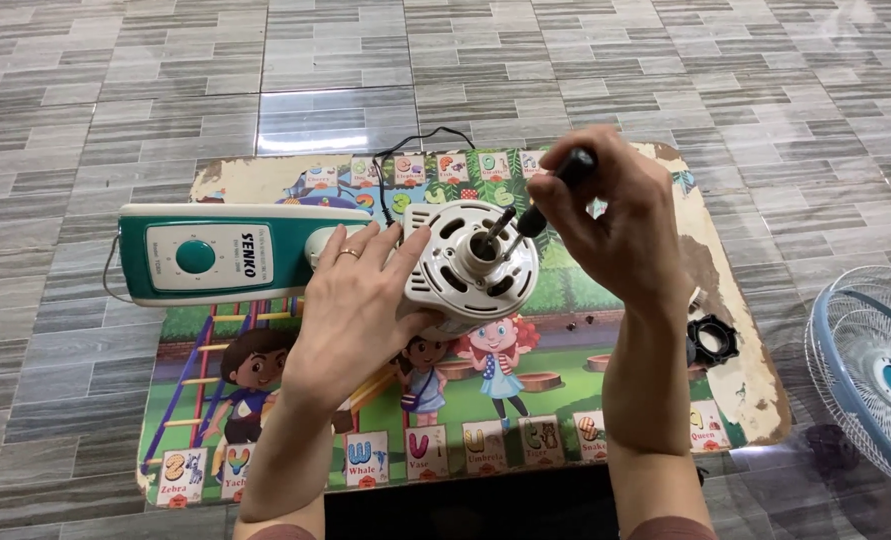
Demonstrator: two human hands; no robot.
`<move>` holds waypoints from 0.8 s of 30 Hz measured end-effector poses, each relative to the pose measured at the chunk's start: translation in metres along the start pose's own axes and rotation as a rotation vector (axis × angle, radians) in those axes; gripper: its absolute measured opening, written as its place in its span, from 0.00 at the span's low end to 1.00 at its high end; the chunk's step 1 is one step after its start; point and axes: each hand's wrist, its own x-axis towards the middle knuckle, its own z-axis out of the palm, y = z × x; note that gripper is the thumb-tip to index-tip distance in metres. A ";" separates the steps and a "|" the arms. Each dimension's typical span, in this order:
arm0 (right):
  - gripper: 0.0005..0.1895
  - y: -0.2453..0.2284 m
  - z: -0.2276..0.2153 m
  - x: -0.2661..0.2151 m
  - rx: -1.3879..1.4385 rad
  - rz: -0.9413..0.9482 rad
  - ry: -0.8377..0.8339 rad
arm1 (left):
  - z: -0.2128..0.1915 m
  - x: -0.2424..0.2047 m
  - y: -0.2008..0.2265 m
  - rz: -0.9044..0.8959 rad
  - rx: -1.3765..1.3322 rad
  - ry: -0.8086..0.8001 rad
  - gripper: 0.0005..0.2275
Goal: Reassembling the motor housing and internal components of an electric fan using a screwdriver
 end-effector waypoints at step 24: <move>0.11 0.005 0.029 -0.022 0.638 -0.102 0.201 | -0.011 0.001 0.002 -0.028 -0.062 -0.097 0.47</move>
